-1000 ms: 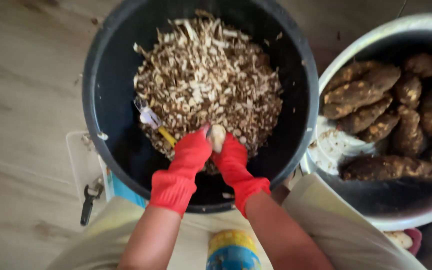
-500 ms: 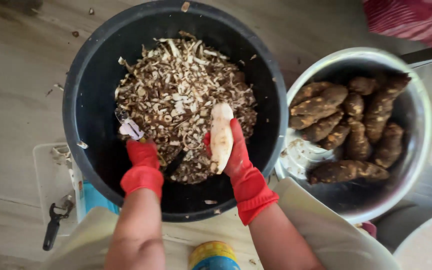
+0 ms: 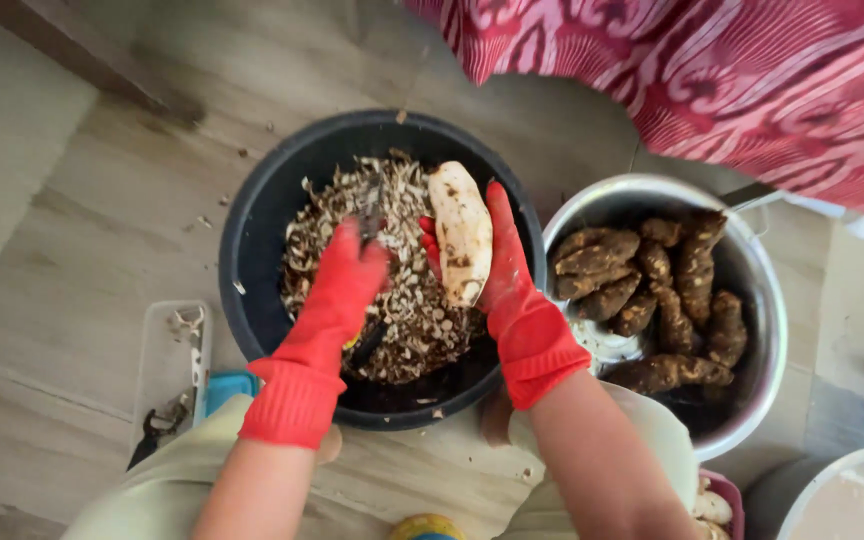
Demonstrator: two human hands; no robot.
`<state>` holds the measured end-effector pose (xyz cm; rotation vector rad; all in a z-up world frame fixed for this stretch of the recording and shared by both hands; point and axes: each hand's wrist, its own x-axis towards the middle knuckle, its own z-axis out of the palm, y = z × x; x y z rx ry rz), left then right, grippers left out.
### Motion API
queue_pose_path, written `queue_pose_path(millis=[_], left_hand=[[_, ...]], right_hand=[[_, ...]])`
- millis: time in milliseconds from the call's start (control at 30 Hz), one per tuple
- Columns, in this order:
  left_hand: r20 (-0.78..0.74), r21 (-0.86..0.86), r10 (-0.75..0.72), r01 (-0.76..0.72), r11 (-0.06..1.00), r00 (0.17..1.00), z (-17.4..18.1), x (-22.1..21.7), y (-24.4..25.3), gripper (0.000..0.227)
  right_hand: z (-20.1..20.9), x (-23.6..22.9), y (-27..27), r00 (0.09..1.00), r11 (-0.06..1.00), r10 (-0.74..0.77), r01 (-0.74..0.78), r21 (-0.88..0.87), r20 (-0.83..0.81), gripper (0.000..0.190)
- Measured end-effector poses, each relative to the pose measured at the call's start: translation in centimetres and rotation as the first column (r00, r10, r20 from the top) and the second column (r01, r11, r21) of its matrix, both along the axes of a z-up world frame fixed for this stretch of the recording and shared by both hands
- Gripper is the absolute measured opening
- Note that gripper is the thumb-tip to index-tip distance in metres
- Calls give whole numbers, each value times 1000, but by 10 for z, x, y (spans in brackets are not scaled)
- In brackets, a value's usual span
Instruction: Peeling root vegetables with a hand peeler and placing them in a bowl.
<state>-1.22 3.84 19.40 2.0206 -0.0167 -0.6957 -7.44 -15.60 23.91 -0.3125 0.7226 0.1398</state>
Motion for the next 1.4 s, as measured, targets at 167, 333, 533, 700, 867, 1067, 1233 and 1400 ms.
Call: queue_pose_path(millis=[167,333,533,700,867,1067,1233,1400], left_hand=[[479,312,-361,229,922,800,80,-26,-20,41],[517,516,-559,286,808,648,134,-44,-12,42],[629,587,-566,151,795,534,65,-17,-39,42],[760,100,-103,41,994,641,110,-15,-23,40],[549,500,-446,149,853,707,140,-8,-14,29],[553,568,-495,131,812,671,146,-12,-7,36],[491,508,-427,149,848,760,110,10,-8,45],[333,524,-540,324,787,773,179,-14,-9,62]], right_hand=[[39,-5,1,994,994,-43,52,-93,96,51],[84,-17,6,910,966,225,-162,-200,349,46],[103,-23,30,995,950,-72,92,-300,75,46],[88,-29,21,976,959,159,-117,-258,152,49],[85,-7,24,999,950,-17,27,-312,35,62],[77,-19,17,986,983,90,-65,-173,142,46],[52,-13,-8,933,974,211,-227,18,293,64],[89,-25,2,902,960,281,-265,-94,327,53]])
